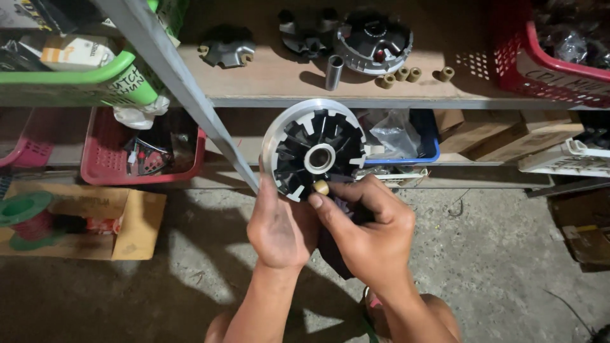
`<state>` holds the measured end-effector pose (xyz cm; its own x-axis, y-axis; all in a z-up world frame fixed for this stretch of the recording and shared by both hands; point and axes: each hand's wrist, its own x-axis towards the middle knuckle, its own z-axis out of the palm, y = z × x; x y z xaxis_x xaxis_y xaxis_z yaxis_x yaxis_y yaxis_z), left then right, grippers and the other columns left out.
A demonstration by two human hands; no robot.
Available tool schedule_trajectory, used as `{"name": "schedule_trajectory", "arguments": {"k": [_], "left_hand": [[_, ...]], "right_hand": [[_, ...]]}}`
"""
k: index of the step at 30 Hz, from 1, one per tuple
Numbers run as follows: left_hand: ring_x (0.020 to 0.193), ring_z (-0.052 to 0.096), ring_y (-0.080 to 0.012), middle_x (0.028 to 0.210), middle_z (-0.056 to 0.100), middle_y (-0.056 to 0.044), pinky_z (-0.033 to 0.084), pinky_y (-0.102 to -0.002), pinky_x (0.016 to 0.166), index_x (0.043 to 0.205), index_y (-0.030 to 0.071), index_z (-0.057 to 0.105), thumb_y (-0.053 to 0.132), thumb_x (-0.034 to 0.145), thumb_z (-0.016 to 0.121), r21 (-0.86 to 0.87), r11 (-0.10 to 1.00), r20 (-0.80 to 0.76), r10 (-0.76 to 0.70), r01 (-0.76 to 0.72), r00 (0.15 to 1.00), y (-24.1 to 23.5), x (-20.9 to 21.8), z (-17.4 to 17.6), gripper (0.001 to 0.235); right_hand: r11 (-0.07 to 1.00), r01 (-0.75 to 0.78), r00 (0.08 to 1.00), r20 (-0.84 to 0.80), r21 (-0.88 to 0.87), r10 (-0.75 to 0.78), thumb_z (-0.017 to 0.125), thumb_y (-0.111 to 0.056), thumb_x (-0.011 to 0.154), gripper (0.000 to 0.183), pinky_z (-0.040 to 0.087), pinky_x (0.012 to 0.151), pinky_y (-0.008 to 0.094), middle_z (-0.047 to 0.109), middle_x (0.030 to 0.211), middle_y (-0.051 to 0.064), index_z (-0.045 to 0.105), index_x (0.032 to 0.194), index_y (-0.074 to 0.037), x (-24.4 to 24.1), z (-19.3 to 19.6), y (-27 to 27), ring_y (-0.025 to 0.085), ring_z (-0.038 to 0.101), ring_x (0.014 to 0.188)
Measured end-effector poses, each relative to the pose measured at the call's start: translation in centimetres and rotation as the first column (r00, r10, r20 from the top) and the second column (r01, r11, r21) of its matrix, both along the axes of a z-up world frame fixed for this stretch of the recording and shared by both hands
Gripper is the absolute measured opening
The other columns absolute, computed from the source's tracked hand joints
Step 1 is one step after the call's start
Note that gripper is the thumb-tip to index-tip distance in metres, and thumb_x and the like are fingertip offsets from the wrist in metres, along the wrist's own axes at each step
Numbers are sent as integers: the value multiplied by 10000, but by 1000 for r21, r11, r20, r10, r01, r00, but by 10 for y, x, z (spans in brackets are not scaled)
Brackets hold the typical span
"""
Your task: Cleaning and inspecting motorcycle variator components with a cloth and checking part fitment
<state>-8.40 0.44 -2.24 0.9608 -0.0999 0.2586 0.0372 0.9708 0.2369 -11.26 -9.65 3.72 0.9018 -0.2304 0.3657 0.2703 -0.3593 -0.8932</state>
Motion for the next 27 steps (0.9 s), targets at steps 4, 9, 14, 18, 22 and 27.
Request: {"name": "schedule_trajectory", "arguments": {"k": [4,9,14,18,22,27], "left_hand": [[1400,489,-265,1553,487,-122,360,-447,1199,1592,124,356,269,1135,436,83,996,22,17,-19,1000,-1,-3,5,486],[1452,434,-274,1594,438,-122,323,-457,1233,1620,128,310,241,1105,456,134,991,61,24,-32,998,0,-4,3,546],[1417,456,-276,1561,462,-137,333,-438,1209,1611,84,318,195,1079,456,160,986,22,36,-39,999,-1,-2,5,561],[1307,558,-249,1461,577,-133,407,-399,1124,1500,9,484,210,1128,443,55,998,-16,-34,35,999,3,0,10,424],[1173,613,-233,1334,641,-130,455,-387,1025,1411,21,553,198,1072,532,79,997,-124,36,-27,992,8,8,7,383],[1208,602,-239,1323,651,-126,436,-403,1067,1370,17,585,167,1018,564,185,969,-228,206,-166,952,15,15,6,383]], "right_hand": [[998,12,999,49,-54,-9,855,0,739,136,420,531,234,624,681,44,748,809,44,-1,4,4,113,500,579],[984,69,998,2,-163,-69,898,-80,729,164,412,450,240,610,656,28,774,800,1,-3,9,7,107,507,523],[994,25,998,-48,-104,-30,847,-43,765,119,440,489,233,646,695,42,761,822,17,-2,9,3,113,536,557],[996,-4,1000,-18,-89,2,794,-26,787,173,451,528,222,661,726,44,772,950,27,-2,11,0,105,541,587],[998,13,999,-39,-65,-16,757,-43,815,190,504,607,234,717,825,61,761,993,22,0,2,-3,123,604,655],[996,51,998,-32,79,-48,725,-19,886,191,490,606,210,709,832,42,735,1066,41,3,-5,-3,88,573,666]]}}
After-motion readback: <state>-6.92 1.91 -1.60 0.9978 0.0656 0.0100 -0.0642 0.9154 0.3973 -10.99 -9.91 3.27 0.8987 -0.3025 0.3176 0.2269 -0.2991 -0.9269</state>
